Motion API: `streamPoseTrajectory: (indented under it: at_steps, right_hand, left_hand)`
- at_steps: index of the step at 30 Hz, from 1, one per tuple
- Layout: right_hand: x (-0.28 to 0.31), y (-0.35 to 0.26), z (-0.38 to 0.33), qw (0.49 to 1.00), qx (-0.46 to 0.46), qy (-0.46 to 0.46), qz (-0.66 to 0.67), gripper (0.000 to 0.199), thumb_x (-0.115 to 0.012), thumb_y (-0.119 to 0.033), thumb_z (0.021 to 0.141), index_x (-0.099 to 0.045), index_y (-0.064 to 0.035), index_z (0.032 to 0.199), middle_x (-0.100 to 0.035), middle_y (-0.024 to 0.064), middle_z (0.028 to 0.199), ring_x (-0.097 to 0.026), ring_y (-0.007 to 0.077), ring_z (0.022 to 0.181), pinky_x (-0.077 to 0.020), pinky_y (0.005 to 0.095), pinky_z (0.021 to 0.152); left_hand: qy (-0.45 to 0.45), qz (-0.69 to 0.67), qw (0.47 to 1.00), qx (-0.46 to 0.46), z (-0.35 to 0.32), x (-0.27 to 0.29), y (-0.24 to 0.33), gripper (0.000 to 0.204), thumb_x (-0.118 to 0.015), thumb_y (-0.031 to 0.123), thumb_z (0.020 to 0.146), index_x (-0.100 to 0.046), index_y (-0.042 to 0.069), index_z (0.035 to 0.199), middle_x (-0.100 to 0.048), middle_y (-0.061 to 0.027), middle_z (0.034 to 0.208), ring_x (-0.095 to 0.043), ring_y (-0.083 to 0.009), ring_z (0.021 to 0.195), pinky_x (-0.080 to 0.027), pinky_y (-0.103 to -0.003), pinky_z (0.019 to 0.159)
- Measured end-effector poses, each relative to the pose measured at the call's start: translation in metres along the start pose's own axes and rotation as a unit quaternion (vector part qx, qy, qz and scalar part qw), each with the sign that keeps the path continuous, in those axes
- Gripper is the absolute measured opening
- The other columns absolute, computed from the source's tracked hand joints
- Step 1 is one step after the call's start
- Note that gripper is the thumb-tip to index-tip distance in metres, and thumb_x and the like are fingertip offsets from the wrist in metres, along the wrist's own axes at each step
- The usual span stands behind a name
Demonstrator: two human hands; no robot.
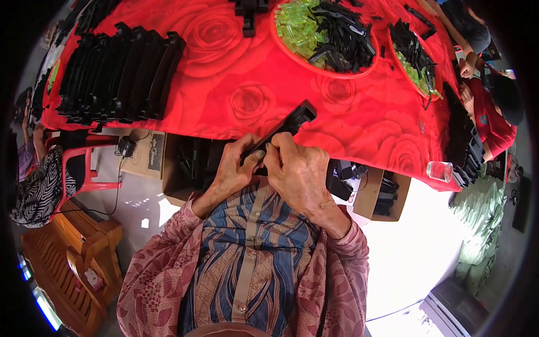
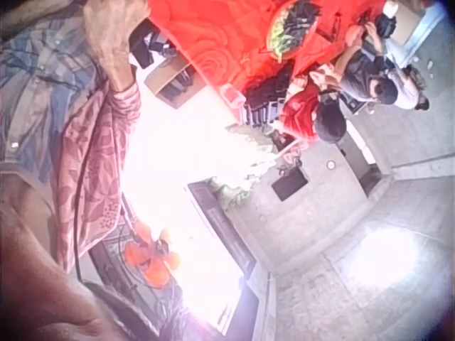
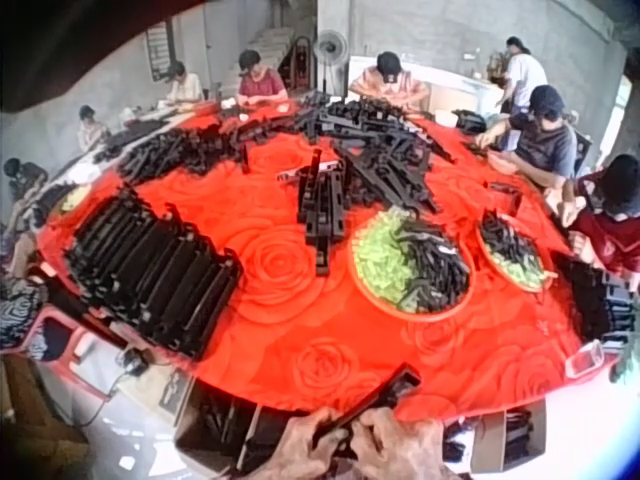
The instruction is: The person assembles multiple internal components into black plastic product housings by hand, creating assembled units.
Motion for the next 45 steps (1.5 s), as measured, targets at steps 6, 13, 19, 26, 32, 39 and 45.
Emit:
streamPoseTrajectory:
  at_steps: [6,13,19,26,32,39,45]
  right_hand:
    - [0.036,0.008,0.004,0.988,-0.092,0.061,0.105,0.016,-0.07,0.003,0.078,-0.064,-0.0014,0.093,-0.057,0.0086,0.055,-0.054,0.0228,0.041,-0.0433,0.0345,0.042]
    - [0.046,0.021,0.031,0.996,0.044,-0.041,0.061,0.031,-0.076,-0.009,0.072,-0.065,0.0002,0.1,-0.064,0.0151,0.097,-0.062,0.0334,0.08,-0.0485,0.0417,0.078]
    - [0.014,0.047,0.029,0.962,-0.102,-0.254,0.009,0.033,-0.076,-0.021,0.072,-0.067,-0.0004,0.097,-0.065,0.0152,0.083,-0.06,0.0272,0.071,-0.0464,0.0384,0.068]
    - [0.003,0.047,0.033,0.928,-0.148,-0.339,-0.049,0.039,-0.077,-0.032,0.069,-0.071,-0.0004,0.093,-0.07,0.019,0.085,-0.065,0.0346,0.084,-0.0488,0.0428,0.077]
    - [0.001,0.047,0.034,0.925,-0.147,-0.344,-0.065,0.038,-0.074,-0.032,0.071,-0.072,-0.0023,0.094,-0.071,0.0167,0.086,-0.065,0.0307,0.082,-0.0492,0.0414,0.075]
    - [0.0,0.047,0.029,0.924,-0.059,-0.302,0.226,0.026,-0.07,0.001,0.074,-0.07,-0.0035,0.1,-0.063,0.0105,0.11,-0.062,0.0216,0.095,-0.0495,0.0326,0.084]
    - [0.007,0.033,0.024,0.931,0.133,-0.299,0.163,0.026,-0.077,-0.011,0.075,-0.071,-0.0066,0.1,-0.056,0.0069,0.115,-0.058,0.0265,0.098,-0.0494,0.037,0.08]
  left_hand:
    - [-0.014,0.0,1.0,0.004,0.002,0.005,0.005,0.008,-0.058,0.001,0.089,-0.055,-0.005,0.093,-0.056,-0.01,0.064,-0.055,-0.0123,0.059,-0.043,-0.03,0.054]
    - [-0.077,0.016,0.996,0.04,0.002,0.008,-0.005,0.01,-0.06,0.002,0.088,-0.059,-0.004,0.095,-0.058,-0.0081,0.067,-0.053,-0.0119,0.061,-0.042,-0.03,0.056]
    - [-0.101,0.041,0.994,0.024,0.001,0.009,-0.01,0.013,-0.062,0.006,0.087,-0.061,-0.004,0.094,-0.058,-0.0088,0.065,-0.052,-0.0128,0.059,-0.04,-0.031,0.054]
    - [-0.118,0.065,0.989,0.054,0.001,0.014,-0.011,0.015,-0.063,0.01,0.087,-0.062,-0.004,0.091,-0.056,-0.0072,0.061,-0.051,-0.0115,0.055,-0.039,-0.03,0.051]
    - [-0.114,0.07,0.989,0.063,0.003,0.015,-0.015,0.017,-0.064,0.013,0.089,-0.062,-0.004,0.091,-0.054,-0.0052,0.061,-0.052,-0.0102,0.057,-0.039,-0.03,0.051]
    - [-0.167,0.042,0.972,0.16,0.003,0.019,-0.004,0.014,-0.06,0.012,0.093,-0.062,-0.001,0.099,-0.058,-0.0005,0.072,-0.054,-0.007,0.068,-0.041,-0.024,0.058]
    - [-0.183,0.016,0.972,0.146,0.002,0.02,-0.002,0.021,-0.06,0.018,0.092,-0.065,-0.002,0.094,-0.06,-0.0032,0.067,-0.054,-0.0087,0.063,-0.041,-0.027,0.057]
Point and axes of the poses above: each hand's wrist, its own z-axis towards the middle knuckle, its own x-axis out of the back of the hand, y = z × x, the point moved 5 cm from there along z, towards the middle knuckle
